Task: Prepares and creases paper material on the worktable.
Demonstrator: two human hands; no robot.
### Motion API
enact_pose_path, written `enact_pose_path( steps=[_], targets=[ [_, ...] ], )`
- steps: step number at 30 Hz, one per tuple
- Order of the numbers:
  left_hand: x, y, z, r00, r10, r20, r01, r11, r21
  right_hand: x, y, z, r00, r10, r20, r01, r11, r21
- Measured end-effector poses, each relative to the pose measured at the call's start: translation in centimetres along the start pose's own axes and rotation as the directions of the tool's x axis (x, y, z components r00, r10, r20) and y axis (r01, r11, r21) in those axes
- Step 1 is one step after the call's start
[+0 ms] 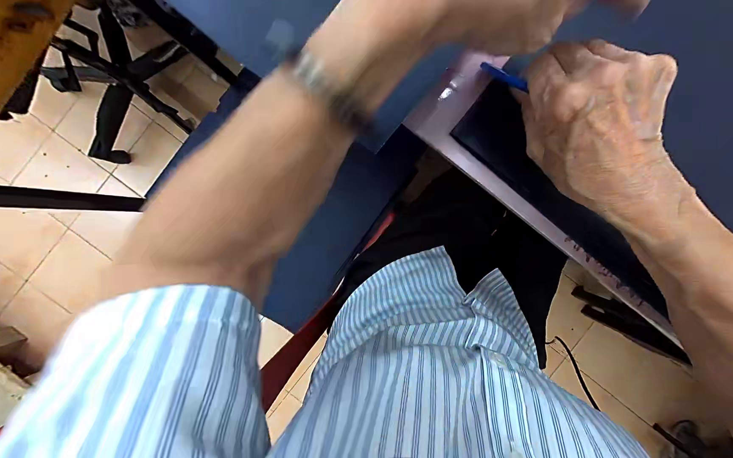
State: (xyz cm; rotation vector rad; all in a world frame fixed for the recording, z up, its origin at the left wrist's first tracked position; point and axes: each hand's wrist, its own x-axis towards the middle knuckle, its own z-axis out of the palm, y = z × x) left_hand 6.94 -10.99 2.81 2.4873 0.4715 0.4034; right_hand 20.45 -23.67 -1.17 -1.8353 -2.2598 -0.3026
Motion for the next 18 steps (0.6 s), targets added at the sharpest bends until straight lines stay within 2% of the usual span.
enact_pose_path(
  steps=[2,3,5,9,12,18],
  targets=[
    [3.4,-1.2,0.6,0.936,0.068,0.347,-0.116,0.986,0.121,-0.3,-0.4,0.1,0.999,-0.025,-0.036,0.024,0.999,-0.022],
    [4.2,-1.0,0.7,0.901,0.065,0.429,-0.168,0.964,0.205,-0.5,-0.8,0.1,0.997,-0.047,-0.056,0.046,0.999,-0.02],
    [4.4,-0.6,1.0,0.875,0.035,0.483,-0.221,0.915,0.336,-0.8,-1.8,0.5,0.99,-0.088,-0.113,0.086,0.996,-0.029],
    [3.2,-0.9,1.7,0.889,0.12,0.443,-0.298,0.885,0.357,-1.2,-2.3,0.3,0.975,-0.183,-0.126,0.182,0.983,-0.019],
    [2.0,-1.2,2.3,0.908,0.104,0.406,-0.282,0.869,0.407,-1.6,-2.4,-0.1,0.961,-0.249,-0.119,0.253,0.967,0.02],
    [-0.7,-2.1,4.3,0.935,0.225,0.275,-0.317,0.877,0.362,-1.8,-1.8,-1.6,0.948,-0.319,0.012,0.313,0.937,0.156]
  ],
)
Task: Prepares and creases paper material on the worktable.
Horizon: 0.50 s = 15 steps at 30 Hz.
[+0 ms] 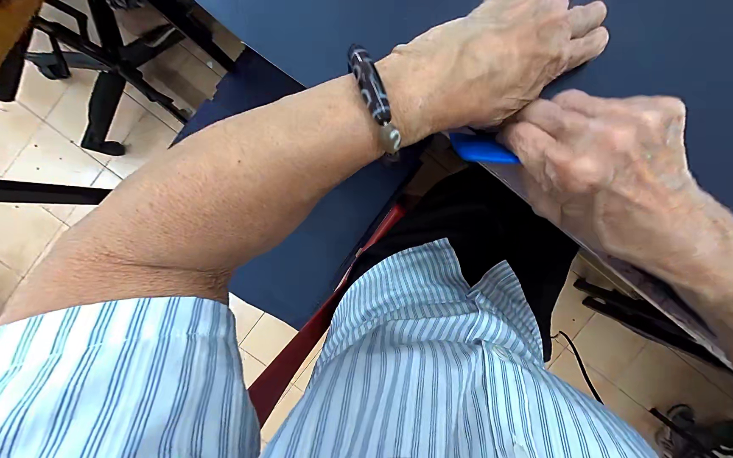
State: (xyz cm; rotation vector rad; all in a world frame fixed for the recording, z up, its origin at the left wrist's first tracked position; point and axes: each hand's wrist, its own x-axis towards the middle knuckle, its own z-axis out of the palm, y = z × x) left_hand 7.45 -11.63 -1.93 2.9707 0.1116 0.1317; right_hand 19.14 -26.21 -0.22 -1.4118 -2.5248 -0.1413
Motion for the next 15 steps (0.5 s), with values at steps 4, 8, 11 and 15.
enact_pose_path(
  steps=[4,8,11,15],
  targets=[
    [-1.7,0.0,0.8,0.995,0.06,-0.081,-0.064,0.996,-0.056,1.1,0.8,-2.7,0.948,0.05,0.314,-0.078,0.994,0.078],
    [-0.5,0.6,0.5,0.996,-0.077,0.039,0.077,0.997,0.01,-4.7,3.5,-3.2,0.985,-0.084,0.152,0.053,0.979,0.196],
    [-0.1,3.0,0.0,0.995,-0.088,0.036,0.088,0.996,0.002,-7.9,2.8,-5.1,0.965,-0.011,0.263,-0.04,0.981,0.188],
    [0.0,7.6,2.3,0.976,0.036,-0.215,-0.108,0.936,-0.335,-7.6,4.0,-4.1,0.984,-0.118,0.133,0.09,0.975,0.203]
  ],
)
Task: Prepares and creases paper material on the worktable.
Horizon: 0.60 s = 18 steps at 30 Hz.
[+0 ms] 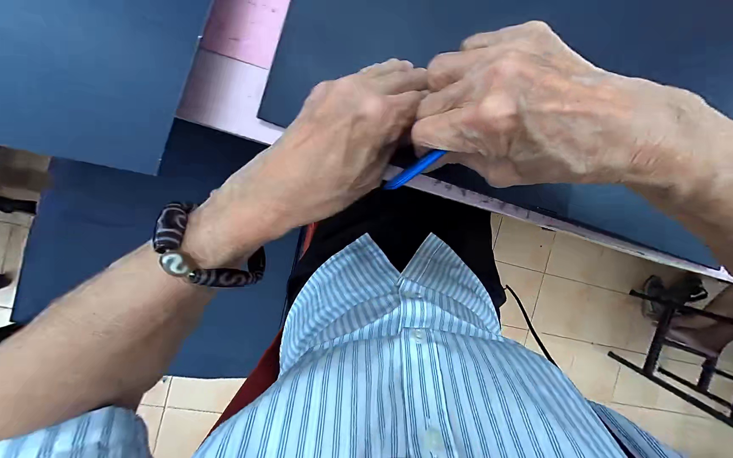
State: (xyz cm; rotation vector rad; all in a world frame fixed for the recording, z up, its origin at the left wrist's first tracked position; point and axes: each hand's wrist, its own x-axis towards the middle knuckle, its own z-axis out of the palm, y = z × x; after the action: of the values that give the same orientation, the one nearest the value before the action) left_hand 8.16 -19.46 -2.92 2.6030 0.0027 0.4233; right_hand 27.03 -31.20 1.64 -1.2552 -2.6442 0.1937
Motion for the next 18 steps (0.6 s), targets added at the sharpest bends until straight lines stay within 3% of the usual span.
enact_pose_path(
  steps=[6,11,18],
  targets=[
    [-1.6,-0.4,1.3,0.979,0.067,0.19,-0.107,0.973,0.205,-4.0,-0.8,-0.8,0.998,0.027,0.053,-0.03,0.999,0.042],
    [-1.8,-0.2,0.9,0.95,0.098,0.297,-0.177,0.951,0.253,-8.9,-2.4,-1.4,0.993,0.1,0.067,-0.102,0.995,0.019],
    [-1.0,0.8,0.6,0.945,0.04,0.325,-0.152,0.933,0.326,-16.3,-4.6,-0.8,0.976,0.215,-0.021,-0.214,0.976,0.024]
  ],
)
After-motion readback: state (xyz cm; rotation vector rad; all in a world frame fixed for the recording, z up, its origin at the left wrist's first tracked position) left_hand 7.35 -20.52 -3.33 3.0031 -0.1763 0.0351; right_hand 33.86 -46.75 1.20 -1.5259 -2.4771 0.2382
